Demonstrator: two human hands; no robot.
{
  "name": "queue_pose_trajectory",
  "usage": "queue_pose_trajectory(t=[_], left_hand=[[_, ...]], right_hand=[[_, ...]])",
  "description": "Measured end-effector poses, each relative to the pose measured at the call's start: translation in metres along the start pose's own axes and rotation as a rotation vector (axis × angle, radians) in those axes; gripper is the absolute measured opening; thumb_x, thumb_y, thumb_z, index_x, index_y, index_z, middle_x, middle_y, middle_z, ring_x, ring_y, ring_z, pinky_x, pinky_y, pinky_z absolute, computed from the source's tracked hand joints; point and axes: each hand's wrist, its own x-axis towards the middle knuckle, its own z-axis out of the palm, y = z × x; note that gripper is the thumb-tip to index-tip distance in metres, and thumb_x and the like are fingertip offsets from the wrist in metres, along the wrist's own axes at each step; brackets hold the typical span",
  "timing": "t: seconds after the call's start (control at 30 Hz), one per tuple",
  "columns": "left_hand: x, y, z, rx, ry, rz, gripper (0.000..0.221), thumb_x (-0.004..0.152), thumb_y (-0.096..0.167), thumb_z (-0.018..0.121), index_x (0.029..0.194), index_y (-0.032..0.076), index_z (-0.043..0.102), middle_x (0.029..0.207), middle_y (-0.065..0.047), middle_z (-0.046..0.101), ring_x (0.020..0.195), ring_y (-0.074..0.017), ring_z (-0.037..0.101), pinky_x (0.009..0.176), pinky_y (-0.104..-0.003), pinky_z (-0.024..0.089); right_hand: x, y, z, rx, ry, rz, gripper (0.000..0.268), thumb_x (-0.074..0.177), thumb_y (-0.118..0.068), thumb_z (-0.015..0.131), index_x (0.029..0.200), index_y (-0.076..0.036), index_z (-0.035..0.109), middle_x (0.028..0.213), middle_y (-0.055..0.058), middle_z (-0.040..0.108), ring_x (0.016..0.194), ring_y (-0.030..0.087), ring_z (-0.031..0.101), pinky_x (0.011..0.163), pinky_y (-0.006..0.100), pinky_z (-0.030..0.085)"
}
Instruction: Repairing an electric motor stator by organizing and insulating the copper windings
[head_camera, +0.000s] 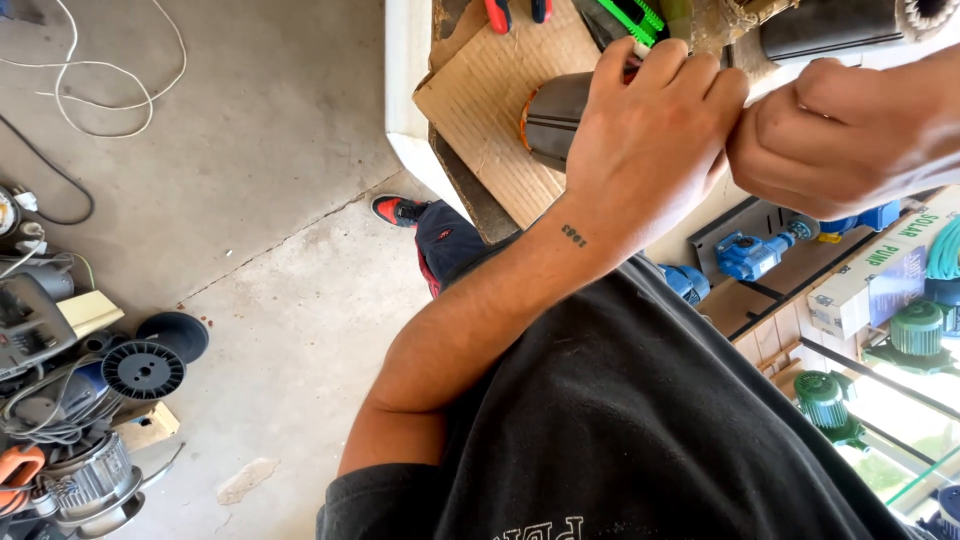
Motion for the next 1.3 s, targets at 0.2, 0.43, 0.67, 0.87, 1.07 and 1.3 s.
queue_pose_trajectory(t=[0.2, 0.43, 0.67, 0.87, 1.07, 1.3], left_hand=[[0.001, 0.001, 0.002, 0.017, -0.268, -0.019, 0.036, 0.082, 0.044, 0.083, 0.105, 0.019, 0.071, 0.096, 0.005, 0.071, 0.101, -0.0158, 0.065, 0.102, -0.044, 0.049], [0.000, 0.000, 0.003, 0.004, -0.051, 0.010, 0.027, 0.078, 0.029, 0.088, 0.089, 0.018, 0.066, 0.084, 0.003, 0.062, 0.091, -0.0207, 0.058, 0.094, -0.043, 0.047], [0.003, 0.000, -0.003, -0.016, -0.078, 0.001, 0.028, 0.075, 0.027, 0.087, 0.088, 0.019, 0.063, 0.082, 0.003, 0.061, 0.090, -0.0217, 0.058, 0.093, -0.043, 0.045], [0.000, 0.000, 0.004, -0.045, -0.034, -0.023, 0.034, 0.073, 0.039, 0.088, 0.085, 0.018, 0.064, 0.082, 0.002, 0.060, 0.089, -0.0228, 0.058, 0.095, -0.046, 0.047], [-0.001, 0.000, 0.008, -0.050, -0.005, -0.018, 0.032, 0.075, 0.036, 0.088, 0.082, 0.018, 0.063, 0.080, 0.002, 0.059, 0.087, -0.0224, 0.056, 0.095, -0.045, 0.046], [-0.003, 0.001, 0.010, -0.028, -0.059, -0.037, 0.025, 0.074, 0.031, 0.086, 0.084, 0.021, 0.065, 0.084, 0.004, 0.064, 0.095, -0.0227, 0.059, 0.098, -0.046, 0.045]], right_hand=[[-0.018, -0.040, -0.019, 0.331, -0.258, 0.820, 0.049, 0.104, -0.057, 0.060, 0.113, -0.010, 0.069, 0.099, 0.006, 0.069, 0.085, 0.025, 0.071, 0.087, 0.038, 0.060], [0.003, -0.066, -0.014, 1.153, -0.440, 2.325, 0.033, 0.110, 0.014, 0.047, 0.139, 0.011, 0.064, 0.113, 0.032, 0.068, 0.063, 0.038, 0.061, 0.046, 0.045, 0.048], [0.045, -0.020, -0.031, 1.321, -0.262, 2.299, 0.019, 0.111, -0.015, 0.069, 0.101, 0.000, 0.075, 0.084, 0.014, 0.073, 0.076, 0.019, 0.069, 0.059, 0.033, 0.053], [0.047, -0.018, -0.026, 1.422, -0.172, 2.298, 0.012, 0.103, -0.006, 0.070, 0.095, 0.003, 0.073, 0.081, 0.016, 0.075, 0.072, 0.021, 0.072, 0.052, 0.029, 0.046], [0.051, -0.016, -0.029, 1.353, -0.267, 2.344, 0.013, 0.101, -0.009, 0.071, 0.095, 0.001, 0.076, 0.082, 0.013, 0.075, 0.075, 0.020, 0.072, 0.060, 0.031, 0.051], [-0.001, -0.046, -0.012, 0.443, -0.601, 1.077, 0.029, 0.109, -0.045, 0.067, 0.088, -0.025, 0.065, 0.072, -0.007, 0.062, 0.072, 0.013, 0.065, 0.066, 0.029, 0.052]])
